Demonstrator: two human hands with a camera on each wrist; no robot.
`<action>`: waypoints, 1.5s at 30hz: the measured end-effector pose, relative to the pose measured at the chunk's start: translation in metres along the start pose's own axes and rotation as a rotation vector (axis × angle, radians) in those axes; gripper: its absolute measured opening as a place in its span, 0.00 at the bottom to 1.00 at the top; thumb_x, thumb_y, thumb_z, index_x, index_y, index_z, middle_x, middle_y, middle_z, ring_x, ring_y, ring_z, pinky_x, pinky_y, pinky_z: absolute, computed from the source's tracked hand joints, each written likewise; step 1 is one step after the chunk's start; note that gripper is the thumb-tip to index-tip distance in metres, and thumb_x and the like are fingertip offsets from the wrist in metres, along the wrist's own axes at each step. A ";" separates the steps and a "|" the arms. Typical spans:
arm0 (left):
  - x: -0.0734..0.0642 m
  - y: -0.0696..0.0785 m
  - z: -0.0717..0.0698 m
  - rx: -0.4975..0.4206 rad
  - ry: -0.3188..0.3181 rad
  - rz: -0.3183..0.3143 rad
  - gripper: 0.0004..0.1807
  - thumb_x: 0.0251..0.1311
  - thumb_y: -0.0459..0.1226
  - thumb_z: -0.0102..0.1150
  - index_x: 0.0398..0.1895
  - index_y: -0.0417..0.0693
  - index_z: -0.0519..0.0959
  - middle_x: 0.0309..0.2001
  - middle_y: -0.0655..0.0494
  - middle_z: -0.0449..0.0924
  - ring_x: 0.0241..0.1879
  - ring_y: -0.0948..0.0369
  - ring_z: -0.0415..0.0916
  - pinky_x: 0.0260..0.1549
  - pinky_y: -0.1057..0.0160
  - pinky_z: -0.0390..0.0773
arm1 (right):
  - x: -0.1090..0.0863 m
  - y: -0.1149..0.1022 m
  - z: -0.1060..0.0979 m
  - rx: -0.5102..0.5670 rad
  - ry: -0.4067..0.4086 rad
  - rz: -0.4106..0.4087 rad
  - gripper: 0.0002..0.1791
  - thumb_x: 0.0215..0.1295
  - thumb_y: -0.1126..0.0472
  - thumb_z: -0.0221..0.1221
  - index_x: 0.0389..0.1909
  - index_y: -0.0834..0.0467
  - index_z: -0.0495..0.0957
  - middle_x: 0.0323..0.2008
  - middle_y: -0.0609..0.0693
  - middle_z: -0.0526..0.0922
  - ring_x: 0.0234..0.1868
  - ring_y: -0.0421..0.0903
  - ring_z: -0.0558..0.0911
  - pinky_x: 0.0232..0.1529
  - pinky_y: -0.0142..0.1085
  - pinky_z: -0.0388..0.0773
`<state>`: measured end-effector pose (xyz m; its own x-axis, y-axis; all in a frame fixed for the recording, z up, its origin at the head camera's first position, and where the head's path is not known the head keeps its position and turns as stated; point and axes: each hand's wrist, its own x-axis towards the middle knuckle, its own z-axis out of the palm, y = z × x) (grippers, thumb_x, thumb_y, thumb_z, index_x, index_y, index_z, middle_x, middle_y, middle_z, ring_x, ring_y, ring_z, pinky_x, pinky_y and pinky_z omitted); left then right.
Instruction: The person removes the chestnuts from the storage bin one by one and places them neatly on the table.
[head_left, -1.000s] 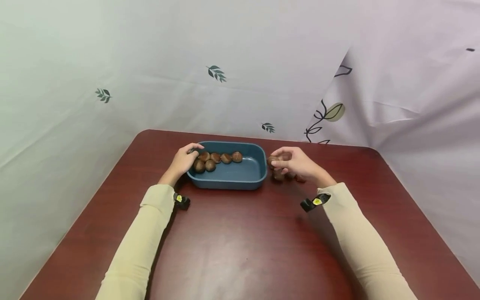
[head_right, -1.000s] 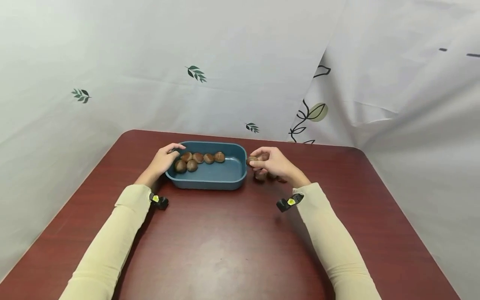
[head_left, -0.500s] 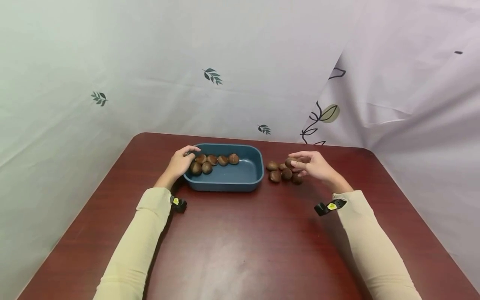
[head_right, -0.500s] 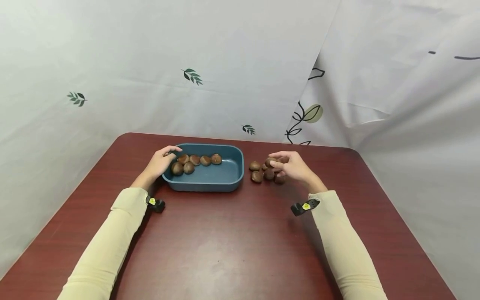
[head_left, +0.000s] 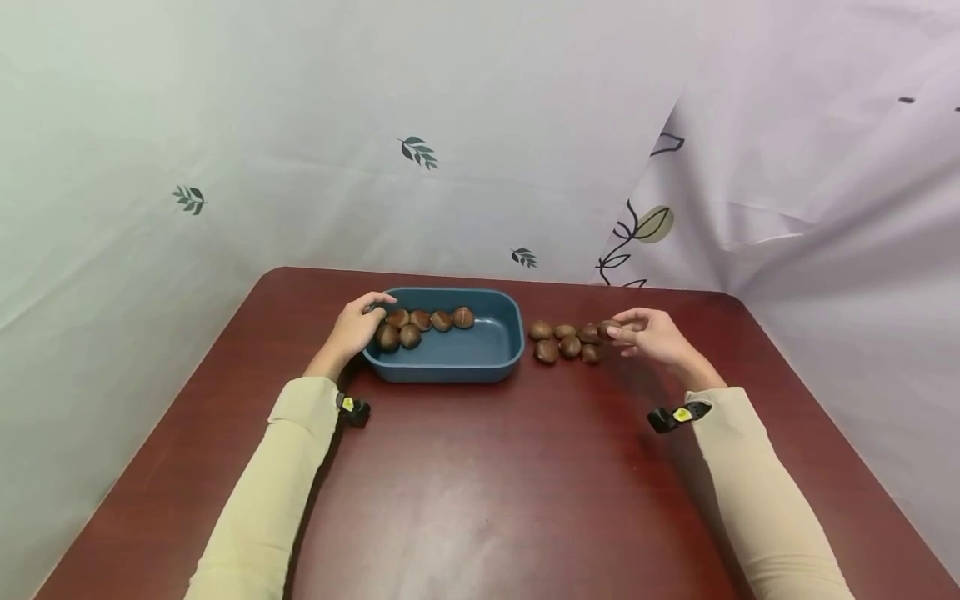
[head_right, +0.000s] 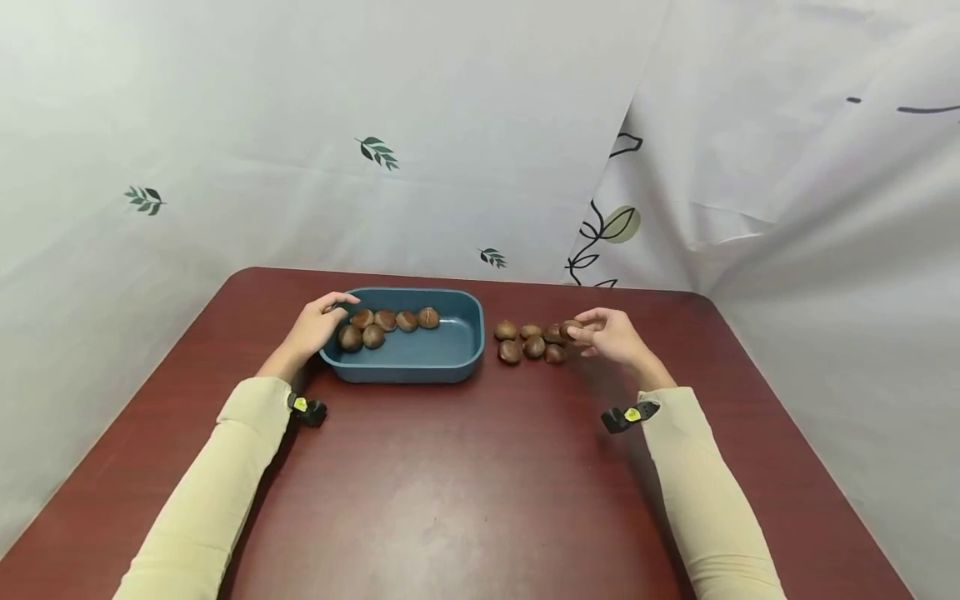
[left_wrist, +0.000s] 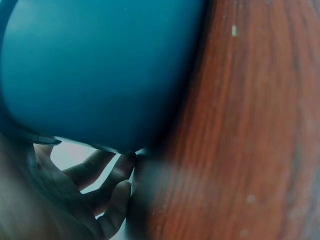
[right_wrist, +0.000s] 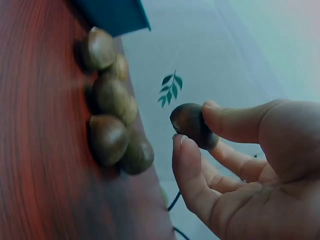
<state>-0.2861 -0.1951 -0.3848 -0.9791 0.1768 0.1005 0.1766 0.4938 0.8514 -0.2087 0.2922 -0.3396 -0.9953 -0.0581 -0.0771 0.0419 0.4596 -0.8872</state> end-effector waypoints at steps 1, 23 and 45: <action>-0.001 -0.001 0.000 0.002 -0.001 -0.005 0.20 0.73 0.37 0.40 0.61 0.48 0.75 0.72 0.44 0.61 0.74 0.41 0.51 0.63 0.39 0.58 | 0.001 0.002 -0.001 0.003 0.004 0.013 0.25 0.69 0.61 0.61 0.58 0.74 0.69 0.45 0.59 0.85 0.42 0.47 0.87 0.43 0.44 0.83; -0.003 0.002 0.000 -0.024 0.005 0.002 0.20 0.73 0.37 0.40 0.61 0.47 0.76 0.73 0.44 0.60 0.74 0.42 0.51 0.60 0.42 0.61 | 0.024 0.037 -0.008 0.079 0.094 0.135 0.26 0.68 0.65 0.61 0.61 0.76 0.69 0.37 0.47 0.82 0.35 0.39 0.82 0.37 0.32 0.82; -0.001 -0.001 0.001 -0.008 0.010 0.010 0.20 0.72 0.38 0.41 0.61 0.49 0.76 0.73 0.44 0.60 0.73 0.41 0.53 0.64 0.38 0.59 | 0.020 0.042 -0.007 0.008 0.091 0.142 0.22 0.68 0.67 0.58 0.58 0.77 0.71 0.32 0.45 0.83 0.30 0.36 0.82 0.33 0.32 0.82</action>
<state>-0.2851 -0.1949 -0.3860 -0.9783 0.1727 0.1141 0.1853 0.4852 0.8545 -0.2277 0.3168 -0.3753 -0.9831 0.0874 -0.1610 0.1832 0.4506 -0.8737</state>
